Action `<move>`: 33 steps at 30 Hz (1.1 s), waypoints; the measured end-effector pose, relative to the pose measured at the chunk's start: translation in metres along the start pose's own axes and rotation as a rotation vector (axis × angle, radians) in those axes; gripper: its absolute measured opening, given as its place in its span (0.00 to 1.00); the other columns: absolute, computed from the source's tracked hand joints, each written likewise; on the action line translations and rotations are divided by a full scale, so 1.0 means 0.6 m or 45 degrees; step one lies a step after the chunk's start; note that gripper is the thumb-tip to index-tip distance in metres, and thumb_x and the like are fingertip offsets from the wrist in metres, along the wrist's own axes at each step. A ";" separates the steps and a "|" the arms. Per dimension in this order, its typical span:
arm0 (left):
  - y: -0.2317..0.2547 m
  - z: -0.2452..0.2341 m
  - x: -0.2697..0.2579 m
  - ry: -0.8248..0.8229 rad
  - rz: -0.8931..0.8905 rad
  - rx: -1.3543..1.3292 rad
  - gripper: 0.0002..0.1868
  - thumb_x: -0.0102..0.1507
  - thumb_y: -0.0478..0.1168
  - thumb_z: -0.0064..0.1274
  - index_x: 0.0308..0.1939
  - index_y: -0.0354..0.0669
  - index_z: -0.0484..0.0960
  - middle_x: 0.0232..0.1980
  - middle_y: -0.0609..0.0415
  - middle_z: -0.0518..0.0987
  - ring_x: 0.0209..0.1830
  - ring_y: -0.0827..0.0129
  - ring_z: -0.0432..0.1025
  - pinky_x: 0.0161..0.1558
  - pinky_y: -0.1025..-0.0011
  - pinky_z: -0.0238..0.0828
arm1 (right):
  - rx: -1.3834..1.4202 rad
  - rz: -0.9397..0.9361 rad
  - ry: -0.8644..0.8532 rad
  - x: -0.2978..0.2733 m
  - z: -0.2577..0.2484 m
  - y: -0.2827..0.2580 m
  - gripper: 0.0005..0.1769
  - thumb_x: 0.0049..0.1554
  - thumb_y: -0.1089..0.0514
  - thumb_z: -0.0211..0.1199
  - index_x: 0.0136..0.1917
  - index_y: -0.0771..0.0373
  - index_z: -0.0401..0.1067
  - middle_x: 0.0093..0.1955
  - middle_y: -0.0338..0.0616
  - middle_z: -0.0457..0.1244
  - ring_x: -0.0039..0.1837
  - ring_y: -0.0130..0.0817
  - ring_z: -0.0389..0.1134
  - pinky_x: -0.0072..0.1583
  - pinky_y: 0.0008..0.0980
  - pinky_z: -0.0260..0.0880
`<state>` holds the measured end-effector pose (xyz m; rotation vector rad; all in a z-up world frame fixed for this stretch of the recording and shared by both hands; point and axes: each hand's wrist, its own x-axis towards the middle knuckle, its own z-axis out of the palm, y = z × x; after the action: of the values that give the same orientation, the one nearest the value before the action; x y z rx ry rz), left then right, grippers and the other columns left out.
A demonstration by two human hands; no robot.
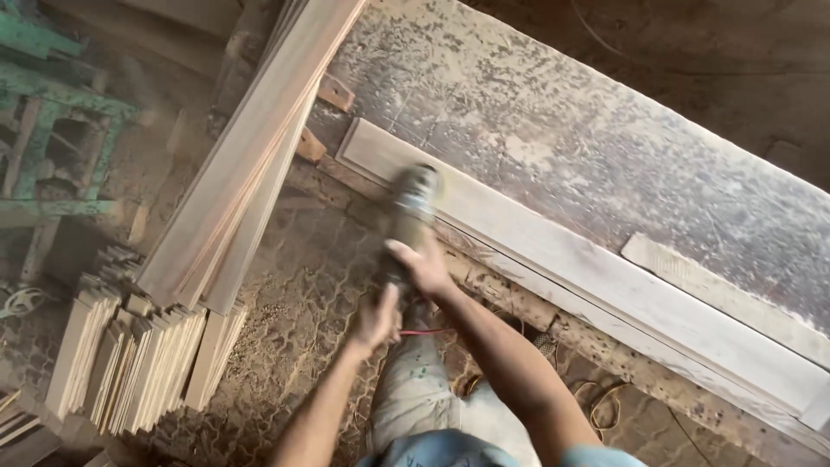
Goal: Sanding wooden planks with a power sander and applying wood filler or glue.
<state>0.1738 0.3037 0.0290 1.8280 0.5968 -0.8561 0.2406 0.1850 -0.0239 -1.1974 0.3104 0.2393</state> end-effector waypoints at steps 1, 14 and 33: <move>0.007 -0.041 0.019 0.052 0.002 -0.106 0.38 0.70 0.65 0.37 0.33 0.30 0.81 0.19 0.42 0.78 0.12 0.61 0.75 0.10 0.70 0.72 | -0.047 0.123 -0.124 0.048 0.041 0.009 0.26 0.53 0.53 0.75 0.63 0.59 0.74 0.51 0.48 0.70 0.52 0.35 0.70 0.57 0.42 0.73; 0.027 0.045 -0.034 0.033 0.115 -0.034 0.39 0.71 0.59 0.38 0.15 0.34 0.79 0.12 0.41 0.76 0.09 0.58 0.74 0.12 0.65 0.69 | 0.240 0.027 0.133 -0.026 -0.049 0.019 0.24 0.50 0.58 0.78 0.58 0.62 0.74 0.44 0.46 0.69 0.44 0.28 0.68 0.45 0.31 0.74; 0.029 0.728 -0.243 -0.673 0.577 0.937 0.25 0.68 0.53 0.47 0.42 0.32 0.86 0.36 0.31 0.84 0.43 0.34 0.77 0.47 0.45 0.74 | 0.366 0.073 0.920 -0.548 -0.728 -0.073 0.19 0.59 0.54 0.69 0.58 0.67 0.75 0.56 0.55 0.66 0.59 0.41 0.64 0.66 0.53 0.65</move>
<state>-0.0314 -0.1089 0.0388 2.1124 -0.5249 -1.2682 -0.0988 -0.2458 -0.0121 -0.9540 0.9760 -0.1980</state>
